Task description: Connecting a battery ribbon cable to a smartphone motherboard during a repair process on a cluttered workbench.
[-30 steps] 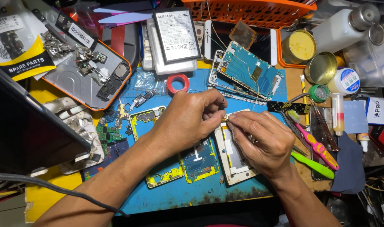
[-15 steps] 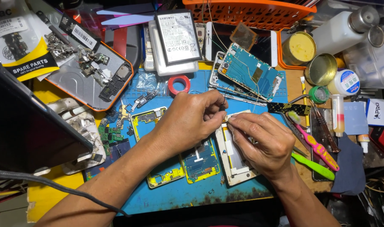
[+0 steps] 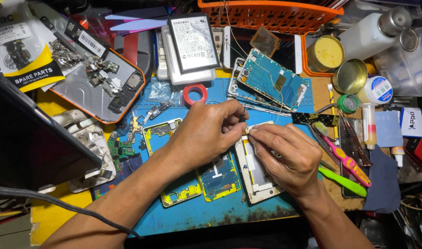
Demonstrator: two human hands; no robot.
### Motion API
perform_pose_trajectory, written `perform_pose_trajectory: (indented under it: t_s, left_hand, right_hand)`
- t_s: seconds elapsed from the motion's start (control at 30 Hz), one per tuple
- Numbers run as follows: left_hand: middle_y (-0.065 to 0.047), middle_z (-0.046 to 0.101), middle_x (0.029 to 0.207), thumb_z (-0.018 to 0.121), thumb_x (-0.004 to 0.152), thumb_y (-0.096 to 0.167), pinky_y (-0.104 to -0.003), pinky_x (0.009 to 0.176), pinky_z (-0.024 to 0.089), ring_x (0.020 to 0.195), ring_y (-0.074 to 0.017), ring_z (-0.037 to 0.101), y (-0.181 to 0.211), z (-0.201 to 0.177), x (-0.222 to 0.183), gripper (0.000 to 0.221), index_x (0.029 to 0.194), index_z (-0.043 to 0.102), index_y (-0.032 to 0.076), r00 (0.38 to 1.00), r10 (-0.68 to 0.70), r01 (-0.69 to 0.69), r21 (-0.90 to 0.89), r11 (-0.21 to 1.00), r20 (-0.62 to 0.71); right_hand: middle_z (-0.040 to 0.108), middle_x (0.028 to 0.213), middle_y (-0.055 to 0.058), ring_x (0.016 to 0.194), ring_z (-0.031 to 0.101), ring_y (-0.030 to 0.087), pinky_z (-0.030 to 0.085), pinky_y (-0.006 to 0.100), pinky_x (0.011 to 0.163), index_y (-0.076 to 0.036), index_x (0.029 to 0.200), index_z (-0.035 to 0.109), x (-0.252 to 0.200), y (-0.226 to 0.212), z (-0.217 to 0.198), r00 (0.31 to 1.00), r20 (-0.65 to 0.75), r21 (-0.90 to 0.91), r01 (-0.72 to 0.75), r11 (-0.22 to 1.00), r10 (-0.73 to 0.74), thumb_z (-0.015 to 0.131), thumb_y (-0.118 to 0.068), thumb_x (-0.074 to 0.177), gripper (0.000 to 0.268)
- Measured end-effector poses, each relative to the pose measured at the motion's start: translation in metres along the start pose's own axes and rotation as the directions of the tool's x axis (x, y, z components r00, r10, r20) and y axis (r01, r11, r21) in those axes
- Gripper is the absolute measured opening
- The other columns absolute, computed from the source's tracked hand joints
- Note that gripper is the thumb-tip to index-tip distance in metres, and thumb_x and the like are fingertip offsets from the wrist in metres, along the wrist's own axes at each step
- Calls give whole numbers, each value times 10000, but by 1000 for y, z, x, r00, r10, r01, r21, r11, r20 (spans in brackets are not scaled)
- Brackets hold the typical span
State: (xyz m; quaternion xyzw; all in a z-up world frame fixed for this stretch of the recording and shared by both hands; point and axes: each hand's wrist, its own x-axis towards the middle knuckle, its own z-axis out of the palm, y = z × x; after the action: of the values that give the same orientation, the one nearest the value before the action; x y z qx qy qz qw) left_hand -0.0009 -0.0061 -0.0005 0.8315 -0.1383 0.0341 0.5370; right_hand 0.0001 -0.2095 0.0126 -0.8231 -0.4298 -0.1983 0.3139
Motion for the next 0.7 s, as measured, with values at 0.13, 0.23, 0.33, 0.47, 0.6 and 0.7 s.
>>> perform_pose_trajectory:
  t_s: [0.13, 0.23, 0.33, 0.47, 0.6, 0.7]
  left_hand:
    - [-6, 758, 737, 677, 874, 158, -283, 634, 544, 686, -127, 730, 0, 0, 0, 105, 956, 715, 104, 1000, -7, 7, 0, 1000, 1]
    - [-8, 755, 735, 679, 876, 159, -289, 632, 541, 683, -132, 727, 0, 0, 0, 105, 957, 712, 101, 1000, -2, 2, 6, 1000, 0]
    - [-7, 754, 733, 678, 878, 158, -290, 632, 540, 682, -131, 725, 0, 0, 0, 103, 957, 711, 102, 1000, -4, 4, 3, 1000, 1]
    - [-15, 764, 745, 672, 878, 156, -287, 634, 551, 694, -134, 736, 1, -1, 0, 113, 962, 718, 96, 1000, -12, 12, -4, 1000, 2]
    - [-170, 737, 708, 676, 884, 27, -300, 582, 621, 645, -229, 749, 5, -4, -1, 182, 1048, 715, -42, 1000, 9, -7, -68, 998, 15]
    - [11, 763, 763, 682, 878, 159, -279, 644, 534, 701, -100, 713, 5, -3, -1, 78, 932, 723, 121, 999, -27, 27, -2, 1000, 20]
  right_hand:
    - [758, 988, 178, 867, 747, 294, 535, 365, 722, 24, 1007, 738, -1, 1, 0, 1000, 4, -10, 7, 1000, -7, 761, 43, 915, 96]
    - [759, 991, 177, 875, 750, 293, 533, 365, 722, 25, 1008, 739, -1, 1, 0, 1000, 5, -8, 5, 1000, -5, 758, 45, 915, 97]
    - [760, 992, 176, 876, 750, 292, 533, 366, 721, 24, 1009, 740, -2, 1, 0, 1000, 2, -8, 4, 1000, -4, 757, 45, 915, 98]
    - [760, 976, 174, 851, 746, 291, 530, 362, 707, 25, 995, 739, 1, 0, 0, 1000, -2, 1, 10, 1000, -10, 753, 43, 914, 84]
    - [781, 883, 94, 626, 689, 255, 564, 357, 560, -86, 914, 803, 7, -6, 1, 992, -112, -1, -56, 998, 56, 772, -8, 863, 98]
    - [760, 956, 154, 806, 733, 276, 513, 355, 682, 15, 980, 726, 11, -6, -7, 998, -24, 7, 55, 998, -55, 710, -7, 916, 69]
